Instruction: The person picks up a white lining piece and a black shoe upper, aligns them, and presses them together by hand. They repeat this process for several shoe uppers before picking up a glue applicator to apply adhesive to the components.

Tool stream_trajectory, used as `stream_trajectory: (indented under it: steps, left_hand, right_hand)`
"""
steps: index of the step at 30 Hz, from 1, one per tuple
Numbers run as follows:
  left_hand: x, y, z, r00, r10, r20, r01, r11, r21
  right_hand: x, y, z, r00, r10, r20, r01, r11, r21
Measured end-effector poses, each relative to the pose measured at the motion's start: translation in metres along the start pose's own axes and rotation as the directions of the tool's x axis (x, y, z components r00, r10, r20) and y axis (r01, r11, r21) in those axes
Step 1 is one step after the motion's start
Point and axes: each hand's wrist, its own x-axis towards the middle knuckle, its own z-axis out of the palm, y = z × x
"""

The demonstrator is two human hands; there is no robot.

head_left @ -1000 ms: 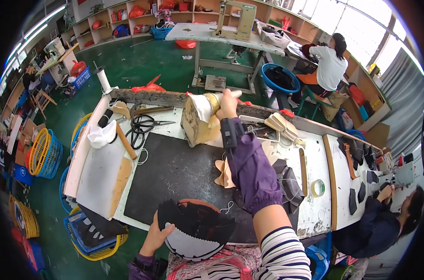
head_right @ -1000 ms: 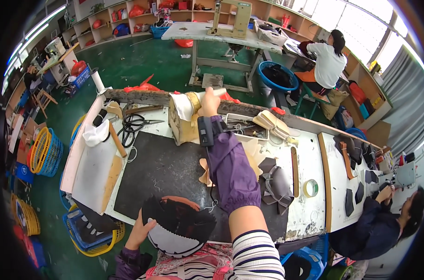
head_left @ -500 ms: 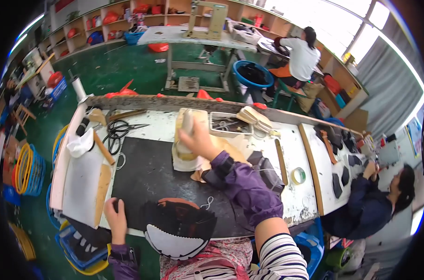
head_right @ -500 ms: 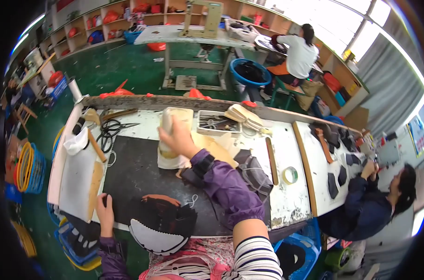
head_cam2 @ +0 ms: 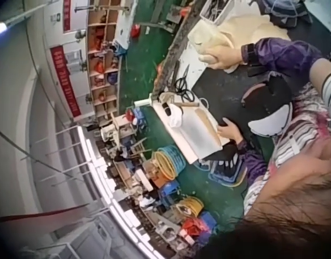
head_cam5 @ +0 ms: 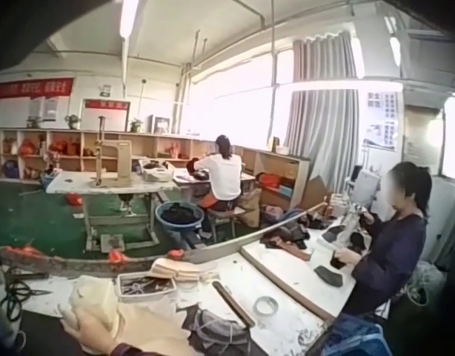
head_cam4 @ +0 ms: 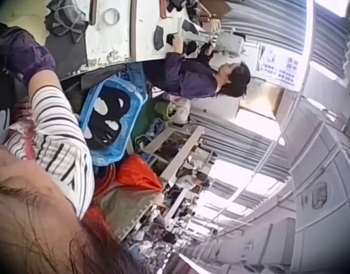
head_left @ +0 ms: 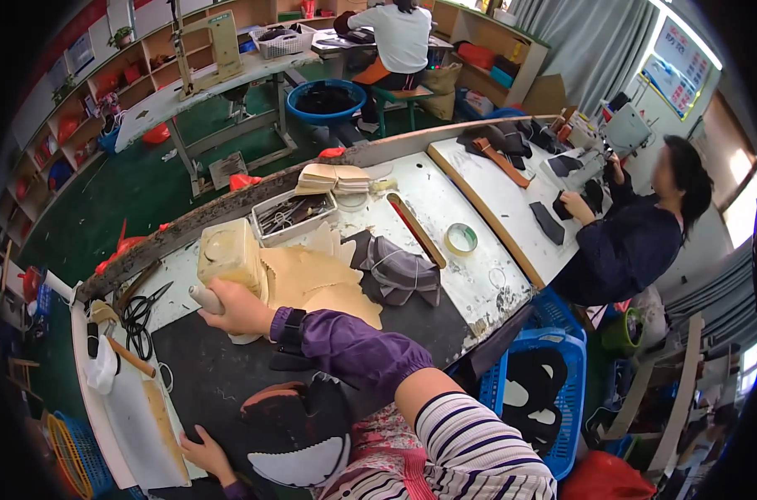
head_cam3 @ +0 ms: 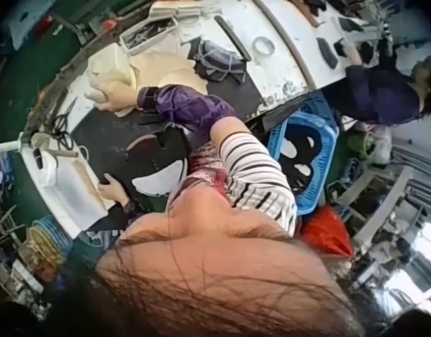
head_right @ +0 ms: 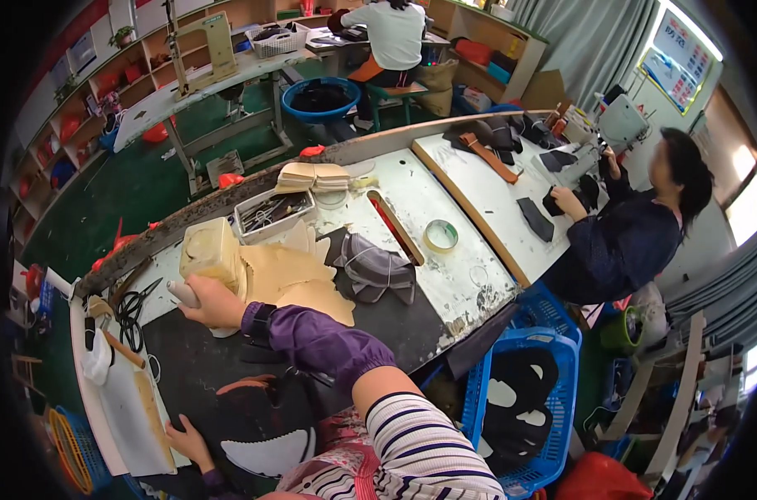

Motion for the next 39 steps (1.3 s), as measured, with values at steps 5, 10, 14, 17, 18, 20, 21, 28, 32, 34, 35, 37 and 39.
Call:
stream_trajectory:
  steps: [5, 10, 14, 17, 18, 20, 21, 28, 32, 34, 35, 37, 39]
  left_hand:
    - [-0.029, 0.018, -0.024, 0.994, -0.107, 0.038, 0.105, 0.994, 0.039]
    - [-0.031, -0.005, -0.022, 0.998, 0.021, 0.052, 0.000, 0.926, -0.377]
    - [-0.041, 0.000, -0.039, 0.971, 0.164, 0.172, -0.072, 0.892, -0.446]
    - [-0.043, 0.036, -0.066, 0.886, 0.189, 0.423, 0.108, 0.804, -0.585]
    - [-0.046, 0.052, -0.082, 0.793, 0.190, 0.579, 0.318, 0.681, -0.660]
    - [-0.059, 0.077, -0.104, 0.683, 0.207, 0.701, 0.525, 0.528, -0.668]
    - [-0.069, 0.089, -0.113, 0.712, 0.211, 0.670, 0.462, 0.579, -0.672]
    - [-0.077, 0.106, -0.094, 0.762, 0.200, 0.616, 0.366, 0.651, -0.665]
    - [-0.066, 0.121, -0.092, 0.788, 0.250, 0.562, 0.279, 0.669, -0.689]
    - [-0.067, 0.123, -0.090, 0.777, 0.242, 0.581, 0.312, 0.654, -0.690]
    - [-0.064, 0.123, -0.089, 0.766, 0.249, 0.592, 0.323, 0.647, -0.691]
    - [-0.063, 0.125, -0.090, 0.770, 0.250, 0.587, 0.322, 0.642, -0.696]
    - [-0.064, 0.125, -0.091, 0.777, 0.242, 0.581, 0.324, 0.637, -0.699]
  right_hand:
    - [-0.018, -0.021, -0.031, 0.968, -0.244, -0.063, 0.225, 0.950, -0.218]
    - [-0.061, -0.017, -0.172, 0.993, -0.063, -0.101, -0.036, 0.647, -0.761]
    - [-0.133, 0.008, -0.254, 0.932, 0.298, -0.205, -0.326, 0.443, -0.835]
    - [-0.175, 0.016, -0.269, 0.898, 0.249, -0.363, -0.439, 0.578, -0.688]
    - [-0.186, 0.012, -0.275, 0.902, 0.256, -0.348, -0.431, 0.579, -0.692]
    - [-0.195, -0.006, -0.275, 0.764, 0.365, -0.533, -0.646, 0.417, -0.640]
    - [-0.196, -0.013, -0.267, 0.772, 0.370, -0.517, -0.636, 0.424, -0.645]
    - [-0.137, -0.035, -0.183, 0.986, 0.145, -0.077, -0.158, 0.711, -0.686]
    - [-0.105, -0.029, -0.107, 0.951, -0.055, 0.304, 0.279, 0.574, -0.770]
    - [-0.105, -0.008, -0.100, 0.897, -0.138, 0.419, 0.426, 0.520, -0.740]
    - [-0.107, 0.011, -0.100, 0.899, -0.097, 0.427, 0.422, 0.452, -0.786]
    - [-0.107, 0.032, -0.098, 0.898, -0.008, 0.440, 0.420, 0.312, -0.852]
    - [-0.105, 0.036, -0.109, 0.920, 0.018, 0.390, 0.375, 0.246, -0.894]
